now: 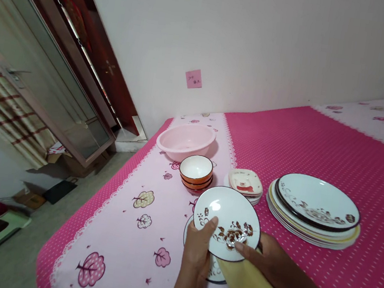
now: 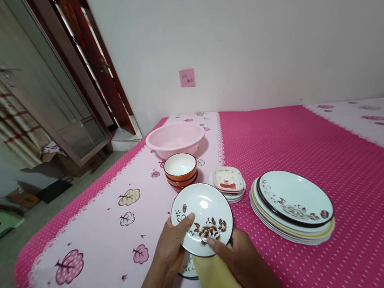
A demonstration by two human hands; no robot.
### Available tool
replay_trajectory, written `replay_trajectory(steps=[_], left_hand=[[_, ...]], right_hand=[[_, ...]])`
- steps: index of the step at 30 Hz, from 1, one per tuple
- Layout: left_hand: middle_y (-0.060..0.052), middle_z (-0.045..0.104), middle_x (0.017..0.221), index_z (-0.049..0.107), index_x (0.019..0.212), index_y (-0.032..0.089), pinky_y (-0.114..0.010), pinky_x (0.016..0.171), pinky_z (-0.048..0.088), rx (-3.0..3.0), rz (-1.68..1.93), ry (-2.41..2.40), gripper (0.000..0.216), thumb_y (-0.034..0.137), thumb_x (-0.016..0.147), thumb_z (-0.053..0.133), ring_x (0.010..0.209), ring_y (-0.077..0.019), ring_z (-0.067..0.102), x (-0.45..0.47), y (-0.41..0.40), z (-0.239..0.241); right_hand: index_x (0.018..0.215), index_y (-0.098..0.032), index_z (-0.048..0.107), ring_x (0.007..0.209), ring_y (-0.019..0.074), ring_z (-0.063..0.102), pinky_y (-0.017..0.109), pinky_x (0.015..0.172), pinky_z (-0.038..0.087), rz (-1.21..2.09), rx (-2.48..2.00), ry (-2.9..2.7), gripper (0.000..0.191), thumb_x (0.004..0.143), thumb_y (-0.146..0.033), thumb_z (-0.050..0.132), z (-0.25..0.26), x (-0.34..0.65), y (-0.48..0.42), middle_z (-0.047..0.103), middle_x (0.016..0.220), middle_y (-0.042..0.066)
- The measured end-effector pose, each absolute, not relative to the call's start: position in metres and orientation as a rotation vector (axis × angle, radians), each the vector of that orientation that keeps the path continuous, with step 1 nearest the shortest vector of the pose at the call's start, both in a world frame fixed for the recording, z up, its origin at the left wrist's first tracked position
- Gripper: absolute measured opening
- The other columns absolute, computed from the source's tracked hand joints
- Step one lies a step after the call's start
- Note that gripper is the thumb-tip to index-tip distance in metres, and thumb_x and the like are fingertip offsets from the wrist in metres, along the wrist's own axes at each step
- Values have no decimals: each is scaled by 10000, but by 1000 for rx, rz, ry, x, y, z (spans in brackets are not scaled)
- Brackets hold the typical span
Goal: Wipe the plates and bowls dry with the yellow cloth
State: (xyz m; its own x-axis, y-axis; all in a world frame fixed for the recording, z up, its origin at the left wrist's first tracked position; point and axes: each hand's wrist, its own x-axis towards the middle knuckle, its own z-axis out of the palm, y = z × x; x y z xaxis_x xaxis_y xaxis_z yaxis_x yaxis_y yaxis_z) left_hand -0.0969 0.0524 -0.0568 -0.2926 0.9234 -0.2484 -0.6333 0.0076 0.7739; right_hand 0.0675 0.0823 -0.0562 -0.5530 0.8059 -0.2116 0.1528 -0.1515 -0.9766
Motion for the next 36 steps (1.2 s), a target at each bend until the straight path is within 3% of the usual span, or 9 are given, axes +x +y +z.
replay_trajectory(steps=[11,20,25,36], left_hand=[[-185,809,972,718,1127,68,-414,885,631,253,1625,1197,429,440,914,715,932,-291,783,-97,59,-65],[-177,811,951,743,1050,86,-496,902,615,363,1607,1015,498,328,654,924,985,-369,768,-96,54,-58],[-184,815,919,744,1025,68,-510,838,631,393,1603,1095,572,263,541,977,843,-363,786,-95,54,-59],[-181,814,959,741,1079,78,-462,816,647,289,1713,1303,514,366,690,915,851,-320,787,-89,57,-61]], right_hand=[[1181,-144,710,1137,336,712,440,988,563,1677,-1042,-1686,500,884,-541,655,-65,67,83,786,1191,114],[1164,-167,735,1070,348,737,446,910,595,1746,-1085,-1623,528,845,-583,674,-60,68,86,810,1112,98],[1209,-163,724,1075,342,738,445,922,596,1774,-1019,-1606,523,863,-552,680,-67,68,86,805,1136,101],[1191,-161,721,1129,326,722,415,960,578,1737,-1011,-1662,475,885,-519,663,-68,66,86,789,1199,98]])
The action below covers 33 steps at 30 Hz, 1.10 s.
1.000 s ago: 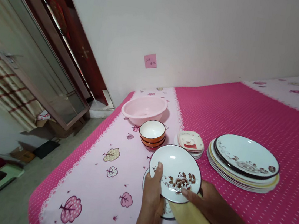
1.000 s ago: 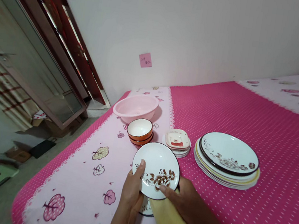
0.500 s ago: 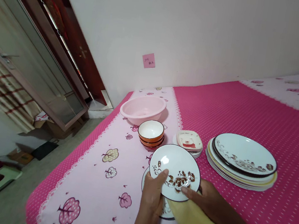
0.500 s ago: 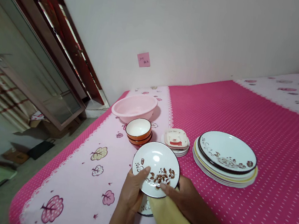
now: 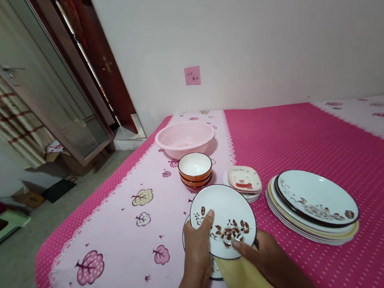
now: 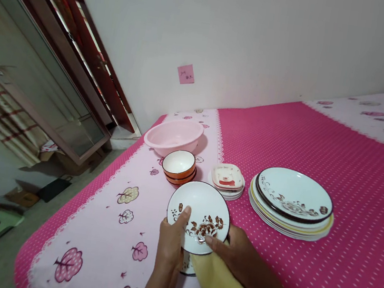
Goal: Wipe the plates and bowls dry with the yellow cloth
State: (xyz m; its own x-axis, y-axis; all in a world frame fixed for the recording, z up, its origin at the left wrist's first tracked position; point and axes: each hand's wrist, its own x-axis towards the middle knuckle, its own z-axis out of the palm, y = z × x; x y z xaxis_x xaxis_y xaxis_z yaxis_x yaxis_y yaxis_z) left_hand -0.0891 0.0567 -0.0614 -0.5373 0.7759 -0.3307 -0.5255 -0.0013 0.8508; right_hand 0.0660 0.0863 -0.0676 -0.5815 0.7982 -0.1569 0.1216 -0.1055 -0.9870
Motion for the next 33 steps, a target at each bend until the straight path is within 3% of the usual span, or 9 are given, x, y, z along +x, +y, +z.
replay_trajectory(steps=[7,16,22,33], left_hand=[[-180,813,980,738,1055,84,-445,836,637,346,1689,1361,478,418,741,871,919,-328,781,-93,57,-65],[-161,811,882,728,1063,66,-418,816,627,329,1679,1250,483,446,781,823,842,-302,781,-91,57,-63],[-136,802,845,730,1049,68,-397,795,622,317,1686,1255,375,379,840,729,819,-282,774,-90,57,-59],[-139,805,852,712,1051,62,-387,762,616,353,1693,1270,400,360,788,761,796,-281,772,-90,58,-64]], right_hand=[[1126,-158,740,1105,341,724,429,944,579,1744,-1005,-1653,462,869,-533,659,-59,65,85,805,1129,97],[1134,-151,728,1097,340,727,454,946,579,1781,-1036,-1609,480,841,-529,682,-62,66,86,799,1154,102],[1167,-151,725,1136,351,713,455,956,574,1769,-999,-1611,509,834,-534,697,-61,66,86,796,1167,117],[1066,-169,754,1079,360,724,463,928,583,1754,-1039,-1636,474,811,-561,680,-61,65,88,810,1085,107]])
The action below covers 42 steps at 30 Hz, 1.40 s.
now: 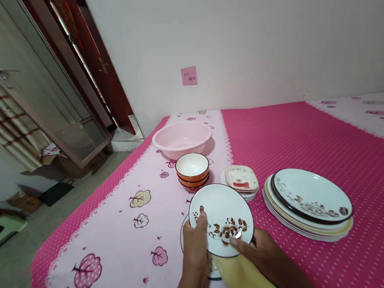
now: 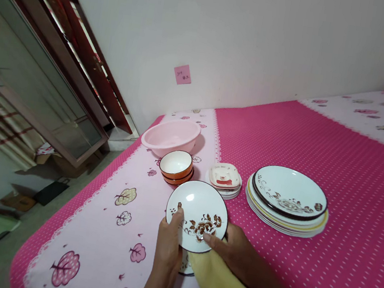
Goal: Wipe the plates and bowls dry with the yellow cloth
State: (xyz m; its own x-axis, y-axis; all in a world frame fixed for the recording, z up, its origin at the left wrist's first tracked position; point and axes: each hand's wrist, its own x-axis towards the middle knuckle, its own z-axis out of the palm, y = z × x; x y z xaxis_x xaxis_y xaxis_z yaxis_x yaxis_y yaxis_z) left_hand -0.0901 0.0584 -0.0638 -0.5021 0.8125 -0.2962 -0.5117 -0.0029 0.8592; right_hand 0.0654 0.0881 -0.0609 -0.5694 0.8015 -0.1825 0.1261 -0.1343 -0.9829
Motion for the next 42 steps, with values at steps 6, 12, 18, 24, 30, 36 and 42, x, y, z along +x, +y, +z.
replay_trajectory(steps=[6,12,18,24,30,36,42], left_hand=[[-157,815,909,703,1044,74,-394,741,622,337,1687,1317,432,371,747,805,795,-289,777,-91,59,-66],[-155,815,876,705,1016,72,-410,731,627,337,1680,1337,497,391,675,876,755,-291,772,-93,59,-71],[-152,815,887,709,1053,66,-423,745,628,377,1685,1250,581,364,601,922,744,-295,774,-92,58,-71],[-159,814,933,702,1151,66,-409,755,623,469,1670,1156,632,283,605,936,779,-295,774,-93,57,-68],[-160,815,924,706,1155,55,-434,836,620,415,1666,1147,603,301,648,920,836,-306,779,-92,56,-69],[-171,809,1017,732,1170,100,-398,907,606,276,1652,1157,559,593,930,624,990,-294,769,-92,58,-65],[-179,811,968,738,1117,88,-420,860,625,309,1640,1224,566,566,815,781,915,-309,779,-94,59,-65]], right_hand=[[1135,-168,730,1129,348,717,436,925,591,1791,-1038,-1613,514,827,-575,669,-66,65,88,802,1141,101],[1113,-166,742,1075,339,733,420,918,583,1769,-1079,-1624,510,802,-567,688,-63,65,88,803,1141,108],[1132,-170,742,1058,343,738,418,903,587,1816,-1056,-1608,544,804,-601,688,-63,66,88,805,1129,112],[1140,-162,746,1011,350,747,429,882,596,1751,-1144,-1629,616,785,-661,668,-61,66,88,814,1056,122],[1177,-151,721,1043,344,743,419,909,590,1743,-1135,-1641,641,789,-658,667,-64,66,88,805,1114,128],[1168,-140,716,1065,347,736,427,910,587,1725,-1145,-1642,628,796,-643,657,-64,65,89,808,1092,128],[1128,-160,737,1096,343,727,423,934,576,1759,-1088,-1627,544,800,-591,684,-69,66,90,799,1154,115]])
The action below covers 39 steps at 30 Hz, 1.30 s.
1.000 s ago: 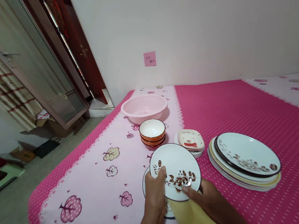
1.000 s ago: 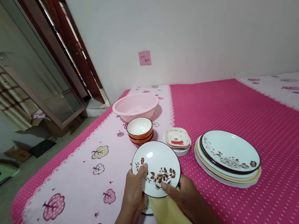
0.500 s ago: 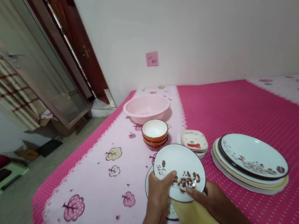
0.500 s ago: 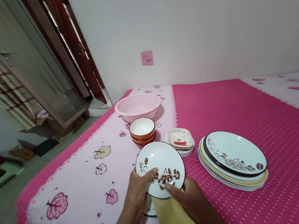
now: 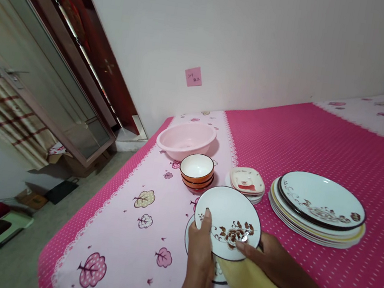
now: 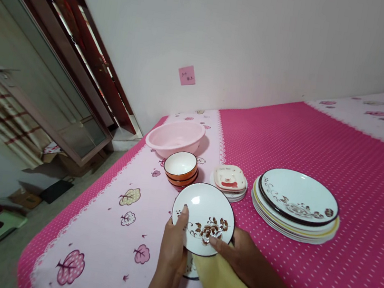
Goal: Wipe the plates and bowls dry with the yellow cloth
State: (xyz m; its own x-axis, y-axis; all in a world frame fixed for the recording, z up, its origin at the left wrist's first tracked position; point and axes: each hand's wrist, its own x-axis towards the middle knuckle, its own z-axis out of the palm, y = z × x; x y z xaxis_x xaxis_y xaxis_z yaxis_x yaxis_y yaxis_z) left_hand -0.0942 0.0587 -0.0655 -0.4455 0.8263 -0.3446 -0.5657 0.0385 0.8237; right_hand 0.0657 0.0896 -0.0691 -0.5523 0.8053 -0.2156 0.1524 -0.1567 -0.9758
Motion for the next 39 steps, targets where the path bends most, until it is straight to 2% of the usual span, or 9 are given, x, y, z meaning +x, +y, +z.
replay_trajectory(steps=[4,12,15,18,22,25,30,39], left_hand=[[-151,812,871,730,1082,74,-429,788,638,363,1634,1276,542,429,705,890,828,-308,783,-95,59,-68],[-179,818,941,721,1128,59,-423,733,634,504,1619,1138,682,273,526,958,782,-326,780,-95,55,-64],[-167,818,946,723,1129,71,-414,753,630,464,1627,1163,633,326,592,941,793,-310,780,-95,56,-62],[-165,814,910,741,1070,75,-400,776,625,362,1606,1294,506,473,771,828,797,-290,779,-95,57,-62],[-167,810,940,750,1071,92,-378,812,618,329,1609,1307,533,587,883,690,855,-282,779,-96,58,-65],[-162,809,935,745,1082,96,-377,824,618,333,1617,1282,524,577,876,708,874,-283,779,-97,59,-67],[-142,801,841,740,1022,88,-403,803,629,337,1605,1340,450,468,795,824,838,-291,780,-97,60,-67],[-171,809,913,729,1063,65,-427,817,620,483,1561,1198,542,362,650,918,831,-304,777,-100,54,-66]], right_hand=[[1119,-165,740,1085,344,733,425,931,578,1759,-1098,-1627,516,820,-581,678,-72,66,90,806,1131,107],[1123,-179,756,1023,342,749,418,872,595,1752,-1104,-1596,519,806,-585,699,-69,66,90,818,1071,94],[1138,-170,749,1018,337,749,418,869,593,1752,-1118,-1605,520,825,-581,689,-71,66,90,817,1074,96],[1136,-154,744,1048,339,740,426,897,584,1740,-1132,-1628,527,835,-581,675,-73,66,89,811,1106,103],[1101,-160,745,1077,333,731,413,916,574,1698,-1146,-1664,498,852,-581,652,-74,65,89,808,1123,99],[1080,-168,745,1074,328,730,407,913,572,1664,-1159,-1686,465,860,-567,648,-76,66,89,811,1110,89],[1022,-183,739,1055,330,733,413,902,577,1684,-1186,-1679,442,837,-576,659,-77,66,90,819,1056,75],[1120,-172,732,1062,325,736,416,917,579,1724,-1132,-1635,488,834,-562,670,-75,65,91,807,1127,87]])
